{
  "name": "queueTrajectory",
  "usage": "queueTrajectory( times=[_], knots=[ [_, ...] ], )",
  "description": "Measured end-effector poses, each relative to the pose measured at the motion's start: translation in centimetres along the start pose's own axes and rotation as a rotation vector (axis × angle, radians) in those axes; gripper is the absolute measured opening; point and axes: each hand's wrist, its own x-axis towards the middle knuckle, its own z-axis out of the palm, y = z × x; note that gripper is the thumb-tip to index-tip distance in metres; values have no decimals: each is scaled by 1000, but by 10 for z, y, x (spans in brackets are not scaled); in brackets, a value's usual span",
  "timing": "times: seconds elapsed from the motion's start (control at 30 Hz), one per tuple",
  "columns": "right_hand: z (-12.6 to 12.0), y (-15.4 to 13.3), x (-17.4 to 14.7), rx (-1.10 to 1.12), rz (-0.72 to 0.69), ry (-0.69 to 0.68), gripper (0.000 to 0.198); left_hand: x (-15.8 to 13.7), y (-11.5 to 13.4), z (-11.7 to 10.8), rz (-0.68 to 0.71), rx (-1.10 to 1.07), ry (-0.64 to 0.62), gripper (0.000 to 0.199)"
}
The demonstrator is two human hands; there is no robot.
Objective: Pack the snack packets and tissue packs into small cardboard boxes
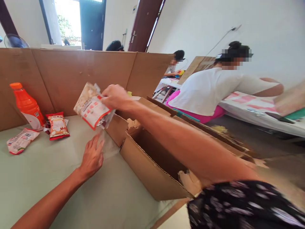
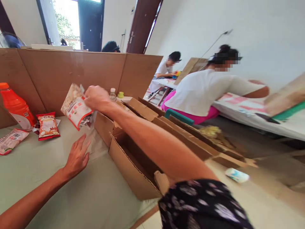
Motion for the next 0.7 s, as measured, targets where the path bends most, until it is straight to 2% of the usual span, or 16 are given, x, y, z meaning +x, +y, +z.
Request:
queueTrajectory(
  times=[0.03, 0.17, 0.27, 0.33, 0.4, 0.5, 0.57, 0.63, 0.7],
  knots=[
    [12, -13, 5, -10, 14, -31, 20, -15, -2, -5, 10, 4, 4, 47],
    [46, -62, 9, 51, -147, -126, 24, -50, -15, -20, 77, -3, 49, 30],
    [42, -80, -3, 105, -293, -149, 32, -54, -20, -26, 134, -43, 78, 26],
    [26, -73, -16, 118, -344, -137, 30, -49, -16, -28, 155, -80, 91, 23],
    [4, -48, -31, 125, -348, -101, 25, -40, -6, -30, 171, -122, 103, 21],
    [-30, 19, -63, 212, -262, 4, 22, -19, 12, -34, 191, -177, 118, 18],
    [-48, 74, -93, 289, -117, 89, 22, 0, 24, -39, 200, -208, 126, 17],
    [-59, 126, -128, 268, 48, 132, 25, 25, 35, -47, 217, -241, 142, 16],
    [-62, 168, -164, 195, 190, 96, 25, 56, 48, -56, 243, -276, 163, 17]
  ],
)
